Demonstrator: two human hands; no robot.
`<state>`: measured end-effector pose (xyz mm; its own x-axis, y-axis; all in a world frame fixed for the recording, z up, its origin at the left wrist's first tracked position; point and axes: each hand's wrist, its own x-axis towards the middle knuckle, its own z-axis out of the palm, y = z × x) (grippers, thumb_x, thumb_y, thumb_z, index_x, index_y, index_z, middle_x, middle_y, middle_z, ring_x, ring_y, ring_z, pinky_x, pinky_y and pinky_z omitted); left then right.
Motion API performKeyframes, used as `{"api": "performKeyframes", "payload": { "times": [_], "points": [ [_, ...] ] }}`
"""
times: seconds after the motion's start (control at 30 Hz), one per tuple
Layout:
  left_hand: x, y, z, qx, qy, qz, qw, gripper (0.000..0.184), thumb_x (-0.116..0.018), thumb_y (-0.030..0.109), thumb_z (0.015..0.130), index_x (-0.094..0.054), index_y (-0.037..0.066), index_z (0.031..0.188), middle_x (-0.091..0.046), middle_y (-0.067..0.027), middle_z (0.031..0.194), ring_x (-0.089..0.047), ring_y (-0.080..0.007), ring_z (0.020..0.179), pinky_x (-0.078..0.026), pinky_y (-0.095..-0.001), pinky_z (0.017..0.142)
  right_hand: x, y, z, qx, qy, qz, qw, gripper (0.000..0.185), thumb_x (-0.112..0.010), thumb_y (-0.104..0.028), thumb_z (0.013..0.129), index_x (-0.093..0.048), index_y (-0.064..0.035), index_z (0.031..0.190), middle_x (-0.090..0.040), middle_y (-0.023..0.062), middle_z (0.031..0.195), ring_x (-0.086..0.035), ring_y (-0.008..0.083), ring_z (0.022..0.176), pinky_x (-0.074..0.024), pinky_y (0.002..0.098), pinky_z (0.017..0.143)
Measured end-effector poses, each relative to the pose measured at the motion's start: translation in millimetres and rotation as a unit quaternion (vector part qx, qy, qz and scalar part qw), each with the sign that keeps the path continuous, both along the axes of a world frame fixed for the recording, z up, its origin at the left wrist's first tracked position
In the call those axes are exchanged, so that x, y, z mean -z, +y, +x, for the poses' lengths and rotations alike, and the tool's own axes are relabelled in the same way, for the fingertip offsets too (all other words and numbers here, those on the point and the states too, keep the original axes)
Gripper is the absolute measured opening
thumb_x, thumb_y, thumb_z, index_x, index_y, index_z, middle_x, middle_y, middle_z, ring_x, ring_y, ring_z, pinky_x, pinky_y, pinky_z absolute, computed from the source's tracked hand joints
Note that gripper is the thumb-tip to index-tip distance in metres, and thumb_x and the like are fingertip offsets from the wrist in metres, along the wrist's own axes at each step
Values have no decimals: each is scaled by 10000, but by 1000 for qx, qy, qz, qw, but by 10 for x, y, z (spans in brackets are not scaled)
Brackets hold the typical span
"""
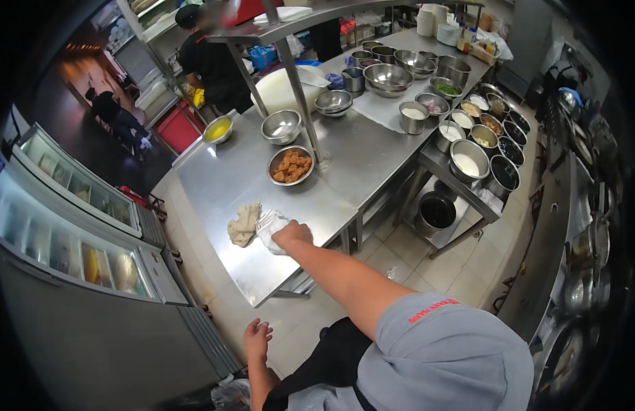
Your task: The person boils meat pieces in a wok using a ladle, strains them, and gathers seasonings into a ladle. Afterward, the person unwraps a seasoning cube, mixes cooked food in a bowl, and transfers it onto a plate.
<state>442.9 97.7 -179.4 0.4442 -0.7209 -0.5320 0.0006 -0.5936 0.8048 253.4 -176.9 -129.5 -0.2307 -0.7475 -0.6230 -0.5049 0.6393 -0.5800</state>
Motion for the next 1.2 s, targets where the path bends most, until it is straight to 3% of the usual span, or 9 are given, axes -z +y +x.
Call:
{"api": "performKeyframes", "payload": {
  "times": [0.07,0.23,0.33,0.4,0.6,0.73,0.87,1.0,1.2],
  "points": [
    [-132,-111,-254,27,52,-14,998,520,-625,145,884,-435,-33,1334,-640,-146,1101,-666,-241,895,-539,-331,728,45,54,79,2,-17,-159,987,548,-689,-269,688,-572,-33,1169,-611,185,1191,-598,337,1093,-484,385,940],
    [-27,-155,-788,79,-1,27,996,521,-647,186,886,-460,-54,1308,-643,-125,1038,-659,-198,869,-526,-322,720,-23,55,-534,82,-320,-190,925,433,-689,-69,679,-553,44,1074,-632,162,997,-623,261,903,-509,359,811],
    [223,39,-931,91,24,61,994,528,-654,184,878,-464,-54,1309,-647,-133,1044,-662,-209,862,-526,-330,721,-214,41,-1589,196,-539,-117,811,509,-653,4,677,-513,59,1164,-614,153,1047,-629,290,939,-525,402,821],
    [346,171,-1044,89,44,85,991,524,-657,178,874,-475,-64,1301,-656,-142,1044,-664,-213,868,-528,-330,733,-297,-83,-2393,252,-537,-135,794,421,-653,42,686,-536,51,1090,-608,168,991,-646,297,834,-558,412,708],
    [966,551,-892,125,78,146,978,503,-672,162,857,-525,-116,1249,-686,-191,1020,-669,-216,914,-526,-293,790,-720,-560,-4286,206,93,-407,885,397,-682,-109,695,-561,26,1047,-653,217,912,-650,335,853,-516,394,769],
    [421,300,-1068,124,7,158,980,501,-670,158,853,-525,-95,1259,-687,-186,999,-680,-227,894,-541,-312,721,424,-1476,-5217,227,223,-390,864,376,-631,-116,740,-545,53,1064,-613,291,1039,-595,440,983,-471,445,888],
    [690,475,-702,40,-2,180,983,492,-661,148,838,-535,-74,1259,-690,-177,961,-693,-246,829,-549,-333,634,-134,-1149,-4422,95,335,-513,785,438,-632,-67,778,-512,65,1179,-596,265,1101,-567,435,1042,-458,447,913],
    [432,786,-689,12,-61,234,970,496,-691,148,783,-568,-107,1191,-692,-173,929,-694,-244,765,-549,-343,608,-433,-766,-3200,-2,103,-380,919,426,-698,-118,781,-552,51,1144,-629,224,1058,-623,381,954,-490,413,849],
    [1008,1255,-2,65,-25,293,954,436,-644,211,814,-599,-74,1141,-689,-161,962,-682,-269,793,-538,-387,658,50,-722,-1614,18,-258,-159,953,410,-666,-352,885,-586,24,1029,-632,104,837,-628,194,670,-519,303,537]
  ]
}}
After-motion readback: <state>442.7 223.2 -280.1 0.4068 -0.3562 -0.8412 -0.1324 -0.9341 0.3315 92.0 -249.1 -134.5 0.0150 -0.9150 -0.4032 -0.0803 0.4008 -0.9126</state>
